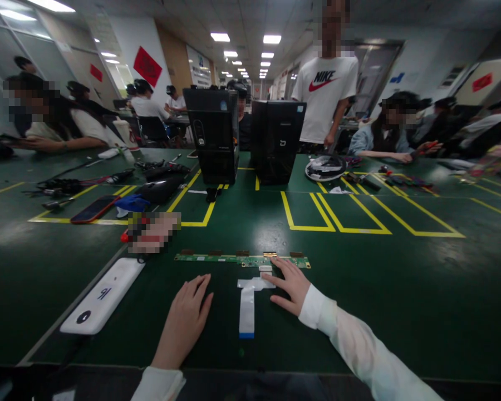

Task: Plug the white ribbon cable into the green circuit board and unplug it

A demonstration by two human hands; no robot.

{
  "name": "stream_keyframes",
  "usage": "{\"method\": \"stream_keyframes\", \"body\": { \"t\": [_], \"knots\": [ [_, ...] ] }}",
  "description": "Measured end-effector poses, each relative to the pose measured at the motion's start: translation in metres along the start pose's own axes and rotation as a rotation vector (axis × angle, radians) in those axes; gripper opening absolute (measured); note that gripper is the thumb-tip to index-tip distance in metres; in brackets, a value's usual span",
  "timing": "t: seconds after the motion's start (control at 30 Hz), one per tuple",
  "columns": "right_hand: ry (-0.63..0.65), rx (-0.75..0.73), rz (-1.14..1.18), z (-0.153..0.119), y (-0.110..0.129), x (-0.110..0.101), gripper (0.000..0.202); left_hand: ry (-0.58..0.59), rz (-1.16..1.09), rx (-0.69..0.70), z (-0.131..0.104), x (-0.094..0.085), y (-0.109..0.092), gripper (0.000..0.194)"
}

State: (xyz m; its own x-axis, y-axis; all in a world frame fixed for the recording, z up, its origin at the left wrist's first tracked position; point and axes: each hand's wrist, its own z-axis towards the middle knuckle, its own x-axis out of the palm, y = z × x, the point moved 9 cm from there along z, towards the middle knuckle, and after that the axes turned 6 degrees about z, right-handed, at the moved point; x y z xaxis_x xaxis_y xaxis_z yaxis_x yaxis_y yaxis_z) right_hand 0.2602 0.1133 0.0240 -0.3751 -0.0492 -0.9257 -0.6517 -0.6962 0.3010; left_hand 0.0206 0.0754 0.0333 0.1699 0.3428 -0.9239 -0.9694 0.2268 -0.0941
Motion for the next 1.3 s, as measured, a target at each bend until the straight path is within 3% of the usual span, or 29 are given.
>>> {"method": "stream_keyframes", "body": {
  "t": [0.6, 0.77, 0.87, 1.0, 1.3],
  "knots": [
    [0.031, -0.022, -0.012, 0.001, -0.007, 0.001, 0.052, -0.005, -0.022, 0.0, 0.002, 0.001, -0.004, 0.04],
    [0.007, -0.043, -0.024, -0.015, -0.009, -0.005, 0.051, -0.005, -0.04, -0.015, 0.002, -0.001, -0.004, 0.04],
    [-0.026, -0.043, -0.041, -0.039, -0.019, -0.014, 0.049, -0.006, -0.042, -0.013, 0.002, -0.001, -0.004, 0.04],
    [-0.091, 0.027, -0.059, -0.083, -0.051, -0.038, 0.046, 0.01, -0.037, -0.008, 0.002, 0.002, -0.003, 0.042],
    [-0.241, 0.405, -0.11, -0.219, -0.168, -0.097, 0.052, -0.006, -0.02, 0.032, 0.002, 0.005, -0.003, 0.047]
  ]
}}
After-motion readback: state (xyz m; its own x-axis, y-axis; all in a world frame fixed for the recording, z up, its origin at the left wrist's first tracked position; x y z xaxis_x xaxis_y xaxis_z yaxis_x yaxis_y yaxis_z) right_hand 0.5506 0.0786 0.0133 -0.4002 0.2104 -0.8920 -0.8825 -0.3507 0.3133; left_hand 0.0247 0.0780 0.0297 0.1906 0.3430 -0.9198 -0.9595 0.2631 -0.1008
